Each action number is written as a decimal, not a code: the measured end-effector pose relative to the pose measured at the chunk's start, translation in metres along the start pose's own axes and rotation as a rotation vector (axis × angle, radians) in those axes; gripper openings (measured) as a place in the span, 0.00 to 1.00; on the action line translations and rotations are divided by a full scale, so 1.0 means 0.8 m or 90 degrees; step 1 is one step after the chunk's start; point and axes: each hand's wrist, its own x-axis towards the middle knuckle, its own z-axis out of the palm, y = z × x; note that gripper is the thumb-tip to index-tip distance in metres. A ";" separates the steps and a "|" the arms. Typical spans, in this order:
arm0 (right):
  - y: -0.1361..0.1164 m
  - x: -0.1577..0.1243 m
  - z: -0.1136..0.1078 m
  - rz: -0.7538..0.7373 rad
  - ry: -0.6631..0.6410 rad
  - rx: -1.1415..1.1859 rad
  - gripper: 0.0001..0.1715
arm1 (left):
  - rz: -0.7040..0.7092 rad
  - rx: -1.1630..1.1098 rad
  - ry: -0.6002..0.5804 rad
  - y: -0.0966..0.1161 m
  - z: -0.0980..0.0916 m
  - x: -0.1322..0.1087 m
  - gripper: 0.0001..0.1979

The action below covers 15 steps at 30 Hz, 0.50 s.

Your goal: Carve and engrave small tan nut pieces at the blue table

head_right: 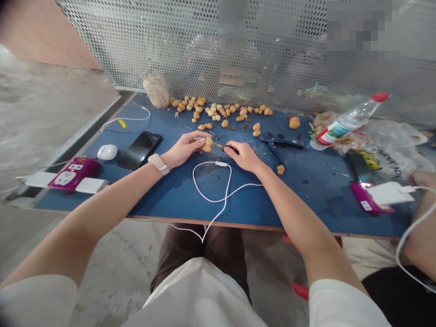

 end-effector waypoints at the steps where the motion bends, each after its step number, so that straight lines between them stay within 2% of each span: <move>1: 0.000 0.000 0.000 0.002 0.002 0.001 0.53 | -0.003 -0.004 0.002 0.001 0.000 0.000 0.24; 15: 0.001 -0.001 -0.001 -0.005 0.007 0.003 0.58 | -0.021 -0.029 0.029 0.005 0.005 -0.002 0.16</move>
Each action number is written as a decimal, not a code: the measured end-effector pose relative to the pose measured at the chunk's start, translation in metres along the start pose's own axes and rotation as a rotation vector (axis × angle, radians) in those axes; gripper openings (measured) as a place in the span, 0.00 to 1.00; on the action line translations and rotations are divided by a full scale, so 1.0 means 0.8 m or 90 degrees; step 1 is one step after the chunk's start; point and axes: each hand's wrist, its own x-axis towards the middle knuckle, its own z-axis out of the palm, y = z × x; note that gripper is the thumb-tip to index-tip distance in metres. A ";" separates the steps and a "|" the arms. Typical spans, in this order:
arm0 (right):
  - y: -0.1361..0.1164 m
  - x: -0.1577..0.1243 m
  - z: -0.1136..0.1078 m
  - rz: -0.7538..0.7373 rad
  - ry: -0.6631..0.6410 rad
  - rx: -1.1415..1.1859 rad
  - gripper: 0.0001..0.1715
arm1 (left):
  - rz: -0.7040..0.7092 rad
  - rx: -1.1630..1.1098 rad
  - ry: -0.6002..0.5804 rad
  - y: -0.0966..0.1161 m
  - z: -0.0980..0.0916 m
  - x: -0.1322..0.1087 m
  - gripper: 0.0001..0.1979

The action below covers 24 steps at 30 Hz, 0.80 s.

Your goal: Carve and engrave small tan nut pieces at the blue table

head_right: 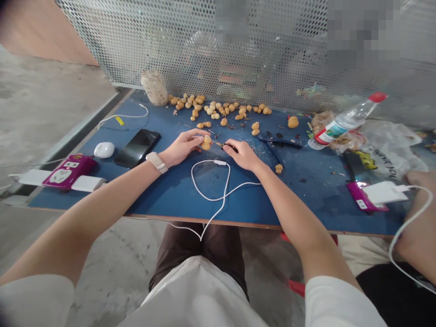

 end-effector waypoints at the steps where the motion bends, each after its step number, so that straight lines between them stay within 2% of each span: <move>1: 0.000 0.000 0.000 -0.001 0.002 0.000 0.58 | 0.000 0.000 0.001 0.000 0.000 0.000 0.15; 16: 0.003 0.000 0.000 0.004 0.004 -0.002 0.57 | 0.004 -0.006 -0.009 0.001 0.000 -0.001 0.17; 24: 0.001 0.001 0.001 0.006 0.009 0.006 0.60 | 0.017 0.005 -0.012 -0.005 -0.002 0.003 0.20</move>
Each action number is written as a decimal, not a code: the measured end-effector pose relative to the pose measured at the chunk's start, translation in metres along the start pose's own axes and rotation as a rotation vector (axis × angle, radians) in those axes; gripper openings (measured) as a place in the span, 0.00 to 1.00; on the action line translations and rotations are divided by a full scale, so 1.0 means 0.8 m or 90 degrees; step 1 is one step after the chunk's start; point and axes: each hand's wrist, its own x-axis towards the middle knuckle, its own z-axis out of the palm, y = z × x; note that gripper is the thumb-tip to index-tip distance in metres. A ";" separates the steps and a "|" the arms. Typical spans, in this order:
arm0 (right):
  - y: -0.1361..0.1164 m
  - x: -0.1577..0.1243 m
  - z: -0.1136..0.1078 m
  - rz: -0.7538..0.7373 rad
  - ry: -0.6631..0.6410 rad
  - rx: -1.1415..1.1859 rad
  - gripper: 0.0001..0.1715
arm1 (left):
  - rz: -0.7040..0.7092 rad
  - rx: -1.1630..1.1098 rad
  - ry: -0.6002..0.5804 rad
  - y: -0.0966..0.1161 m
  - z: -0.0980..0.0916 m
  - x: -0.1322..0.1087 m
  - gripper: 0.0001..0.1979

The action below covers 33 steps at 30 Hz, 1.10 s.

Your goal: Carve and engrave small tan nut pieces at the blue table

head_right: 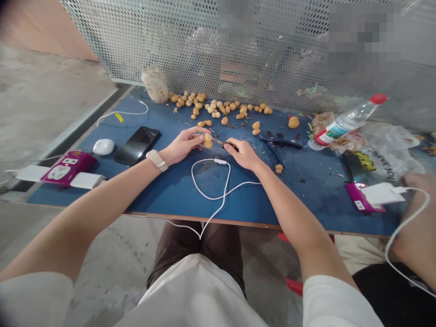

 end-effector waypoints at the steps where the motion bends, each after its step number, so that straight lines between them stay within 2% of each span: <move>1: 0.000 0.000 0.000 0.000 0.000 -0.002 0.60 | 0.000 0.001 0.000 0.000 0.000 0.000 0.19; 13: -0.003 -0.001 -0.003 0.002 -0.003 -0.003 0.60 | -0.002 0.014 0.007 0.006 0.004 -0.003 0.15; 23: 0.002 -0.001 -0.003 0.011 -0.015 0.003 0.58 | 0.007 0.014 -0.004 0.004 0.003 -0.002 0.21; 30: 0.001 -0.001 -0.003 0.007 -0.013 0.005 0.59 | 0.011 0.034 0.013 0.005 0.005 -0.003 0.13; 33: 0.002 -0.001 -0.004 0.004 -0.014 0.001 0.58 | 0.010 0.033 0.020 0.006 0.006 -0.004 0.14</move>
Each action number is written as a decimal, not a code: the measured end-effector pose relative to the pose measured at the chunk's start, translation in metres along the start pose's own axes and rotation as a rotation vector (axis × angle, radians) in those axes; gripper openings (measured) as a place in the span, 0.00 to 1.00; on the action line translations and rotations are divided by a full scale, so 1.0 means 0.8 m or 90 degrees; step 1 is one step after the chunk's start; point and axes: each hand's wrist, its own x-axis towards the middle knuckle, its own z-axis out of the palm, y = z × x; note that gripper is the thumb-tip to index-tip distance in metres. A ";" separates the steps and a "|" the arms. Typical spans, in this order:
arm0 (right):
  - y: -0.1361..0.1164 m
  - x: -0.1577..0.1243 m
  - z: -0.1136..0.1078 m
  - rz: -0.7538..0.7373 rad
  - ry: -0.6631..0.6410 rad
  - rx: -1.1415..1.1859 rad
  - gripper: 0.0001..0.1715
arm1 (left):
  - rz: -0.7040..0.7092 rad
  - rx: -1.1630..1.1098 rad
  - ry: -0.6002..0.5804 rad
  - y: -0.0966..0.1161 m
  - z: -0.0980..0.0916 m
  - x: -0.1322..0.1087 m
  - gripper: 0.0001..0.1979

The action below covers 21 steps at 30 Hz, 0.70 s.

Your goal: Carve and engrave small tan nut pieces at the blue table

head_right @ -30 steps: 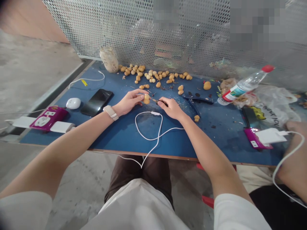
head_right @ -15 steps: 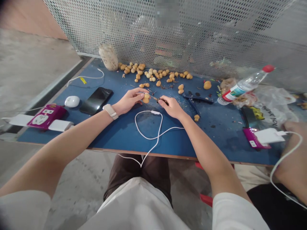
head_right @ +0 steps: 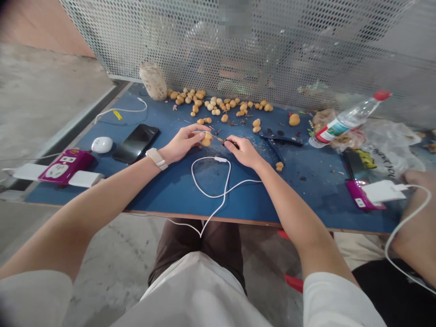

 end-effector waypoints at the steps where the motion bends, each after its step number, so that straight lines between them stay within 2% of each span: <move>1: 0.000 0.000 0.000 0.000 -0.001 -0.002 0.57 | -0.001 -0.001 0.001 0.000 0.000 0.000 0.15; 4: 0.000 0.000 0.000 0.001 -0.004 0.001 0.58 | -0.001 -0.001 0.002 -0.001 0.000 0.000 0.16; 17: 0.000 0.001 0.002 -0.022 0.011 -0.004 0.59 | 0.015 0.017 -0.001 -0.002 0.000 0.002 0.10; 21: 0.001 0.001 0.002 -0.022 0.018 -0.001 0.59 | 0.008 0.015 0.004 -0.003 0.000 0.002 0.11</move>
